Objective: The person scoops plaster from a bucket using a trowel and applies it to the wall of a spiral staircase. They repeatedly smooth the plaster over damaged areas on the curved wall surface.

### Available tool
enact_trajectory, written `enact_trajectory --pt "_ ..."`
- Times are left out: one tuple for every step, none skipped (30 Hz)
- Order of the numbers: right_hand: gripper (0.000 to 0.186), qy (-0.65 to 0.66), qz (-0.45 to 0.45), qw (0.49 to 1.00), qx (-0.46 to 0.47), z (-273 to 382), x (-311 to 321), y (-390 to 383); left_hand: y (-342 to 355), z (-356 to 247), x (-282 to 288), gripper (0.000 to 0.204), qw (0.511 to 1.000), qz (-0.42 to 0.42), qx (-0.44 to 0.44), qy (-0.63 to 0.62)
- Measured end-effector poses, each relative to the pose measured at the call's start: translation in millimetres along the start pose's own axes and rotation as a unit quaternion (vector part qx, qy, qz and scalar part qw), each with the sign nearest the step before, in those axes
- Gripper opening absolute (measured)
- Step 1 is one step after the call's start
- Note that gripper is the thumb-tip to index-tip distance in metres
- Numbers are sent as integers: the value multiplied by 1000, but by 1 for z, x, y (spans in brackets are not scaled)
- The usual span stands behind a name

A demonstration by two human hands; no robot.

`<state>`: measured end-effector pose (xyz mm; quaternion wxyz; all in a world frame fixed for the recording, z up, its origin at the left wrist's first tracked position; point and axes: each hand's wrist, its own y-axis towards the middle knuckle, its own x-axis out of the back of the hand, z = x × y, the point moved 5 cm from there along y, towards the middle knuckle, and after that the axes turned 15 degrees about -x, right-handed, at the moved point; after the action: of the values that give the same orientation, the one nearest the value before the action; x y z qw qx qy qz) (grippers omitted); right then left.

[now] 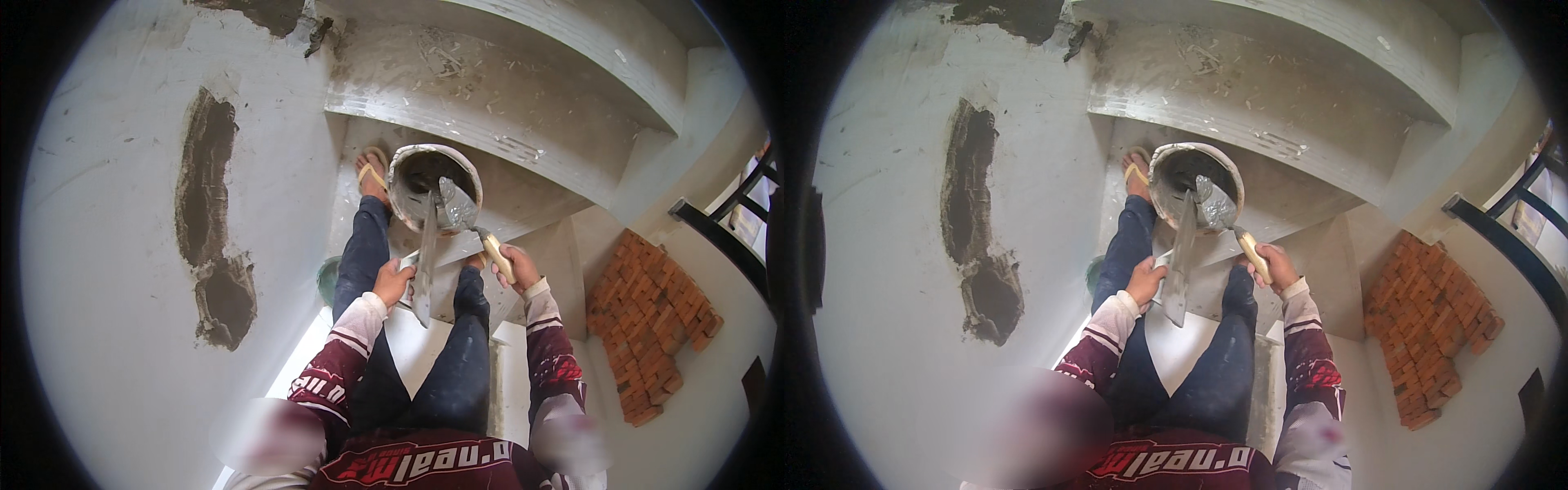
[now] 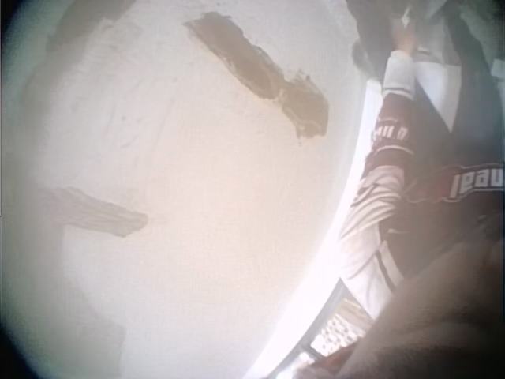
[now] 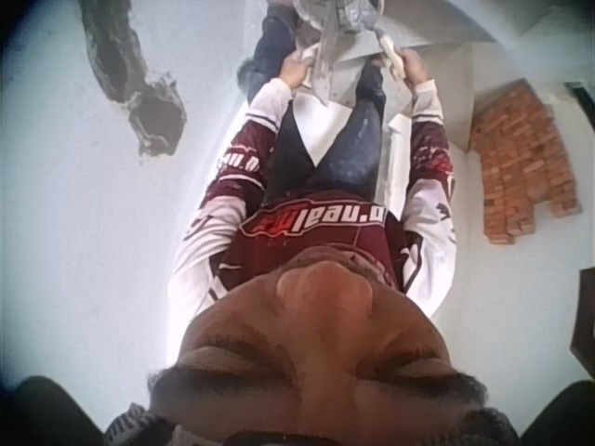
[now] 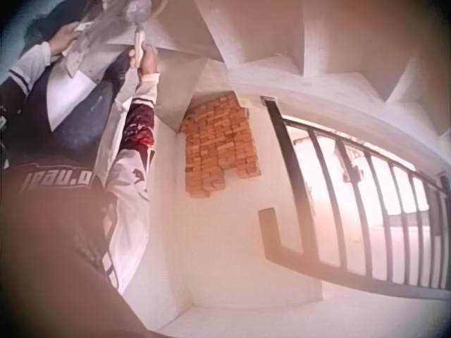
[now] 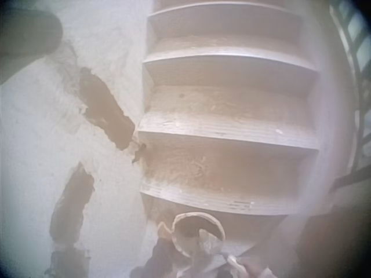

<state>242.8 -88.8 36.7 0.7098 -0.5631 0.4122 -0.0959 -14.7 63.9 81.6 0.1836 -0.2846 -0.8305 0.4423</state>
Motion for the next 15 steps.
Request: enact_trajectory --pt "34 -40 -21 999 22 7 -11 -7 -1 22 1 31 990 -9 62 -128" --pt "34 -78 -44 995 45 12 -14 -13 -5 29 -1 32 962 18 66 -265" --pt "36 -112 -61 991 36 7 -13 -16 -11 34 1 33 914 44 68 -398" --pt "37 -177 -99 974 102 6 -18 -19 -15 35 6 35 848 64 65 -523" --pt "38 -240 -144 945 168 -1 -24 -23 -7 36 8 41 867 96 25 -488" --pt "40 -300 -187 906 233 -7 -30 -27 -4 47 9 41 846 50 71 -526" --pt "45 -365 -237 828 354 -9 -37 -36 -2 44 6 40 819 5 119 -561" --pt "47 -394 -254 810 352 -12 -47 -42 -3 44 7 40 788 -45 163 -592" --pt "49 -422 -270 792 349 -14 -55 -48 -1 42 4 42 777 3 170 -606" --pt "51 -449 -286 772 347 -15 -61 -54 1 43 2 44 764 52 176 -618" --pt "58 -489 -284 763 313 -23 -61 -49 2 44 1 45 749 100 181 -629" --pt "59 -506 -288 749 317 -27 -63 -47 3 45 0 48 733 147 186 -637" --pt "59 -523 -300 733 316 -33 -60 -46 2 23 -14 51 759 112 191 -612" --pt "60 -538 -306 718 320 -38 -61 -43 5 24 -14 50 760 92 186 -616" --pt "60 -547 -307 720 296 -46 -56 -38 8 25 -13 49 760 71 180 -620"
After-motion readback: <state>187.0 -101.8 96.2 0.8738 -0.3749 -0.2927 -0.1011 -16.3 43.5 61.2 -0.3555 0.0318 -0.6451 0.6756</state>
